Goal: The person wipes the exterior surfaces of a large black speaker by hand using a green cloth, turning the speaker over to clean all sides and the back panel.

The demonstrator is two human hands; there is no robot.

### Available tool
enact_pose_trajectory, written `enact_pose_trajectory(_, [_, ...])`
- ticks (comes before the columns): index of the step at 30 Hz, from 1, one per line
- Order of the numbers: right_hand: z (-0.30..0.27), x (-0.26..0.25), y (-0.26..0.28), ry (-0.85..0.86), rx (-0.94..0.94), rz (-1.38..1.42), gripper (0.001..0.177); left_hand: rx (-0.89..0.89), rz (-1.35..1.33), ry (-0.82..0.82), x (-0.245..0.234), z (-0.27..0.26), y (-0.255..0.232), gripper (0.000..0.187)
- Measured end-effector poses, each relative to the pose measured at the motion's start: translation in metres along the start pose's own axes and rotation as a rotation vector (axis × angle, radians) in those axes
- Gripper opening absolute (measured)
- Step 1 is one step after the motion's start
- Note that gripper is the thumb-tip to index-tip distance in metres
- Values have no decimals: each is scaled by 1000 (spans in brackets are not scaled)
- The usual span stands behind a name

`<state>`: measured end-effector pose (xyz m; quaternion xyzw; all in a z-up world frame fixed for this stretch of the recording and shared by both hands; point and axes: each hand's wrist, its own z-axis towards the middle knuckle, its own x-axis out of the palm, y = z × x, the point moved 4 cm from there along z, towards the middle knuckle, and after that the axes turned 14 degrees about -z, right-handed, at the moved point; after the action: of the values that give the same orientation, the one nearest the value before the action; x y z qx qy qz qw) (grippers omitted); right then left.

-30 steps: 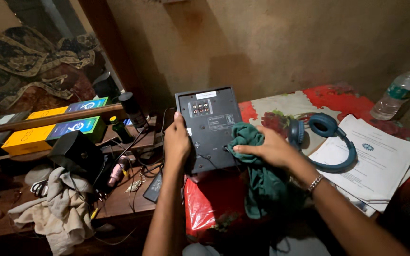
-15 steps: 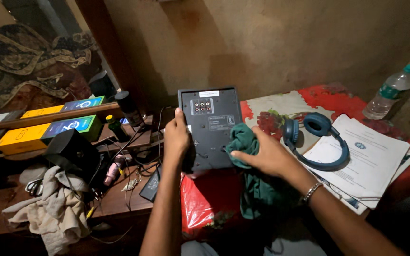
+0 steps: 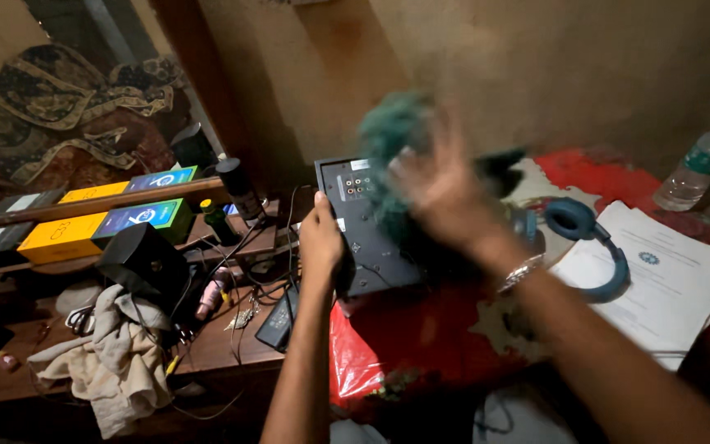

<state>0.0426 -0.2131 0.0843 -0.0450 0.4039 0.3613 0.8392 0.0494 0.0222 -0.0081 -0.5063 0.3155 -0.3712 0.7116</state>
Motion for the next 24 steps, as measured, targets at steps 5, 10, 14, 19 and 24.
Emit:
enact_pose_trajectory(5, [-41,-10,101,39,-373,-66,45,2,-103,31,-8,8,13,75])
enact_pose_trajectory(10, [-54,-35,88,297,-491,0,30,-68,-159,16,-15,2,-2,76])
enact_pose_trajectory(14, [-44,-48,10,8,-47,284,46,-2,-140,16,-20,-16,-14,72])
enact_pose_trajectory(19, [-18,-65,-78,-291,490,449,23,21,-152,44,-24,-16,-19,72])
enact_pose_trajectory(24, [-25,-39,-67,-182,468,552,23,-11,-58,35,-21,-9,-1,79])
